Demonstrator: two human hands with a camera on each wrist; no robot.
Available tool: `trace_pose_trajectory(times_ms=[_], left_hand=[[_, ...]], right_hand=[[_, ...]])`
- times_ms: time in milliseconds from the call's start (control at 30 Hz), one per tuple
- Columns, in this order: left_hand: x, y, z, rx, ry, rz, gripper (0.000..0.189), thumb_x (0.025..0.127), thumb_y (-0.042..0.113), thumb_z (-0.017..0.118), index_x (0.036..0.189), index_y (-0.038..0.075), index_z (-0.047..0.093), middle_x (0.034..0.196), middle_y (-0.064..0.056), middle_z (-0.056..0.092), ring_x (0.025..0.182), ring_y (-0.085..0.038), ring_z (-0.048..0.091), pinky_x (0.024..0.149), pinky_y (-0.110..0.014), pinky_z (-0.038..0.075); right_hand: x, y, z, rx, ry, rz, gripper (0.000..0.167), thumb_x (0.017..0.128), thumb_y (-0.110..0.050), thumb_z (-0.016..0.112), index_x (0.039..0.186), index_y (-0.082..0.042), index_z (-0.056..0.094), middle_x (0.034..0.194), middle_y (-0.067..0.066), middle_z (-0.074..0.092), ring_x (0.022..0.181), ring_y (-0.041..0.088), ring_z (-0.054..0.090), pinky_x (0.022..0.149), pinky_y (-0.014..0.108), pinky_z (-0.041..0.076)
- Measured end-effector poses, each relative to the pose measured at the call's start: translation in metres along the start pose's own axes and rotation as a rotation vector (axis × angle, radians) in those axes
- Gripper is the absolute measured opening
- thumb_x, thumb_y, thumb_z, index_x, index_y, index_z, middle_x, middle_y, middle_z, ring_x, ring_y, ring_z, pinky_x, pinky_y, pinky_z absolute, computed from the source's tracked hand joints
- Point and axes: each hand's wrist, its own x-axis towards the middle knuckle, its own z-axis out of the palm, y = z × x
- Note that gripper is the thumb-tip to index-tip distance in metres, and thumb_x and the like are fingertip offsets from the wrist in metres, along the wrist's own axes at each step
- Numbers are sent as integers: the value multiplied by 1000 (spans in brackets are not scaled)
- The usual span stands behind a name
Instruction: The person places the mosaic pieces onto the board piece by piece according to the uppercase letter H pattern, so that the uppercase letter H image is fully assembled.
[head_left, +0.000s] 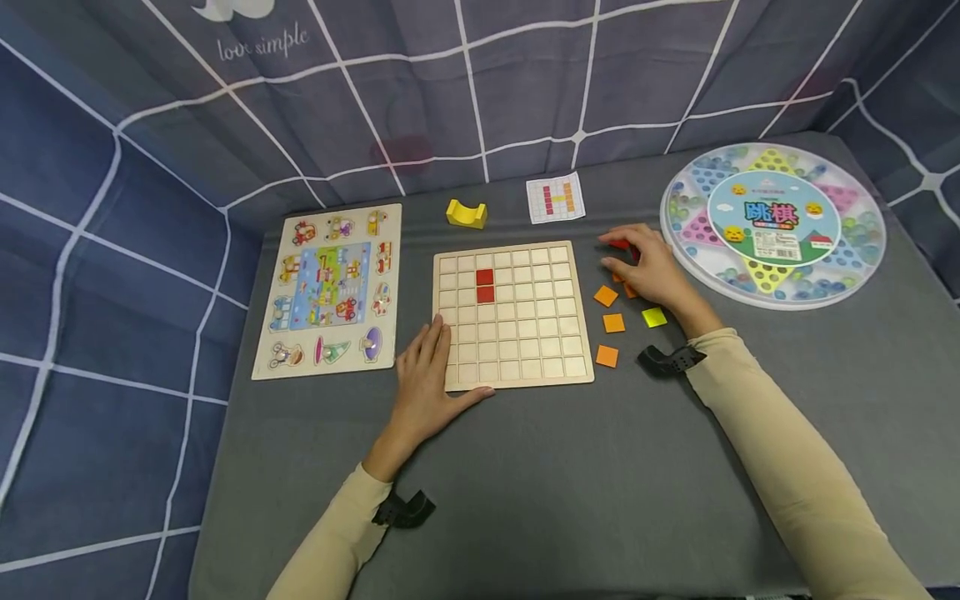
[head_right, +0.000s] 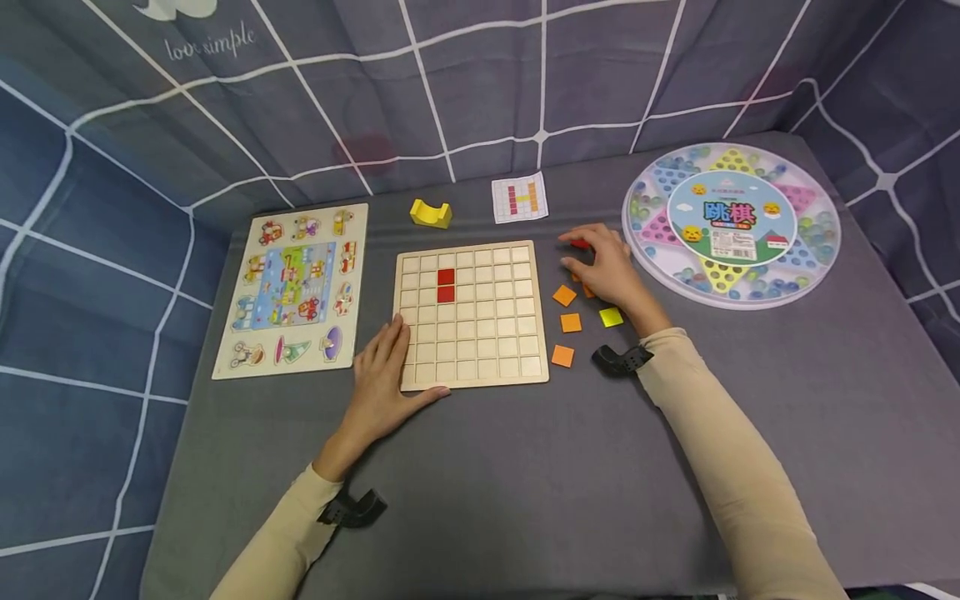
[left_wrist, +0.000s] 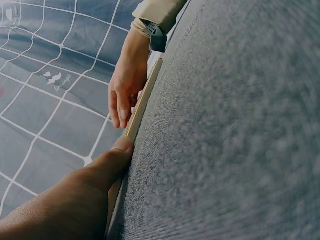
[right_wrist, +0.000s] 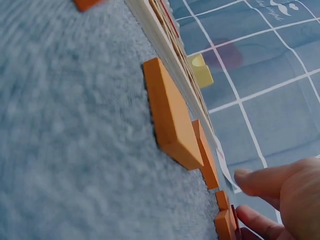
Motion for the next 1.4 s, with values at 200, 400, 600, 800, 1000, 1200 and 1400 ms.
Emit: trace_pose_trajectory(times_ms=[200, 400, 600, 800, 1000, 1200, 1400], left_hand=[[0, -1, -1, 4, 10, 14, 116, 73, 64, 76, 155, 2, 23, 163, -14, 18, 148, -37, 20, 104, -60, 21], [1, 2, -1, 20, 5, 27, 115, 73, 66, 74, 155, 1, 24, 163, -14, 19, 147, -38, 21, 105, -60, 22], [1, 3, -1, 10, 18, 35, 114, 73, 63, 76, 154, 0, 25, 162, -16, 21, 146, -39, 22, 104, -60, 23], [1, 3, -3, 14, 22, 27, 115, 71, 60, 79, 153, -1, 26, 162, -16, 21, 146, -39, 22, 104, -59, 22], [1, 3, -3, 19, 13, 11, 116, 69, 58, 81, 153, -1, 26, 163, -15, 19, 147, -38, 22, 104, -59, 22], [1, 2, -2, 11, 10, 10, 116, 69, 58, 81, 153, -1, 26, 163, -16, 19, 147, -39, 21, 104, -59, 22], [1, 1, -1, 9, -3, -5, 116, 70, 57, 81, 154, 0, 25, 163, -15, 19, 147, -37, 20, 105, -58, 21]], right_hand=[[2, 0, 4, 8, -21, -43, 34, 92, -8, 68, 126, -7, 64, 137, 16, 52, 121, 38, 43, 95, 51, 30], [5, -2, 6, 54, -25, -85, 32, 91, -4, 68, 122, -7, 66, 136, 13, 54, 128, 35, 46, 106, 50, 33], [6, -3, 7, 136, 60, -122, 28, 89, -4, 70, 117, -6, 69, 130, 8, 59, 115, 24, 55, 92, 24, 42], [10, -2, 7, 110, 88, -98, 30, 88, -9, 73, 117, -4, 69, 130, 11, 59, 117, 27, 49, 96, 33, 38], [14, 3, 9, 4, -1, 1, 36, 89, -11, 73, 123, -2, 65, 138, 12, 52, 124, 34, 40, 101, 49, 31], [16, 4, 10, -10, 4, 28, 45, 90, -10, 71, 131, 2, 59, 145, 16, 45, 133, 38, 36, 107, 53, 30], [18, 3, 11, -27, 3, 64, 42, 91, -14, 70, 129, 3, 61, 150, 16, 40, 138, 40, 32, 110, 56, 26]])
